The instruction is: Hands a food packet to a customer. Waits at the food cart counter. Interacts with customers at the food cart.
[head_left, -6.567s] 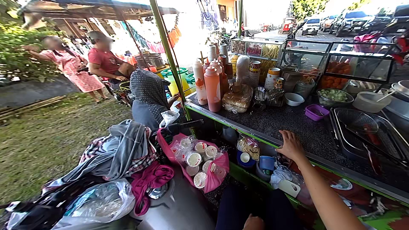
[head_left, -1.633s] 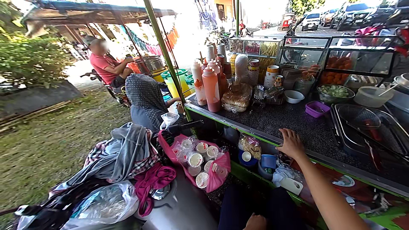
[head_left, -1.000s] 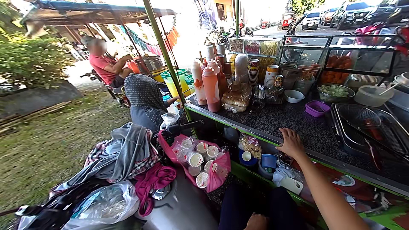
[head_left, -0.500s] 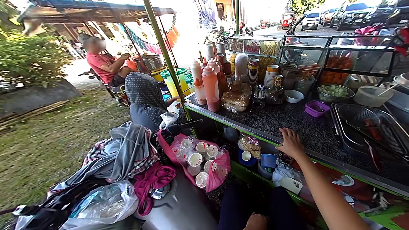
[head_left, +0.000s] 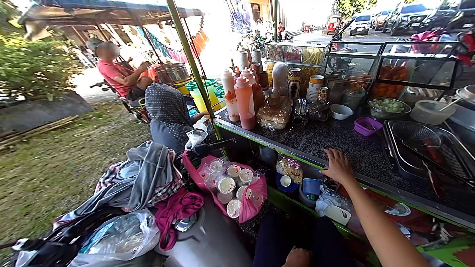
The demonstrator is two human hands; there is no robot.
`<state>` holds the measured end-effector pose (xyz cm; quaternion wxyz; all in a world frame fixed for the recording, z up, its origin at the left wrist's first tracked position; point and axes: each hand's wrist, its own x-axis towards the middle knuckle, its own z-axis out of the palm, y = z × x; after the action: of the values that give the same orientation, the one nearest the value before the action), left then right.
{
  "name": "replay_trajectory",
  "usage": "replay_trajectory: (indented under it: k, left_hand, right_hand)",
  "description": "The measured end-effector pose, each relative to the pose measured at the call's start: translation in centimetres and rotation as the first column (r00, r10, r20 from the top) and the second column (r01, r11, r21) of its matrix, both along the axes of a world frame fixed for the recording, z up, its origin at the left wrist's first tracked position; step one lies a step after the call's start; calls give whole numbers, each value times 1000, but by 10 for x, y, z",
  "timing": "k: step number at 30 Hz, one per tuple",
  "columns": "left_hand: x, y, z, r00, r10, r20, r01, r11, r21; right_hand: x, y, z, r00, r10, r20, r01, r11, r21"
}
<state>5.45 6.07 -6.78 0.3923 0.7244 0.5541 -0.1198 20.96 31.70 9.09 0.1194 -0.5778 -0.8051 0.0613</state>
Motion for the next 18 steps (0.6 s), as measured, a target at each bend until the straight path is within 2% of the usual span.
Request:
replay_trajectory:
  k: [18]
  left_hand:
    - [0, -1, 1, 1000, 13, 6, -13, 1000, -1]
  right_hand:
    - [-1, 0, 0, 1000, -7, -8, 7, 1000, -9]
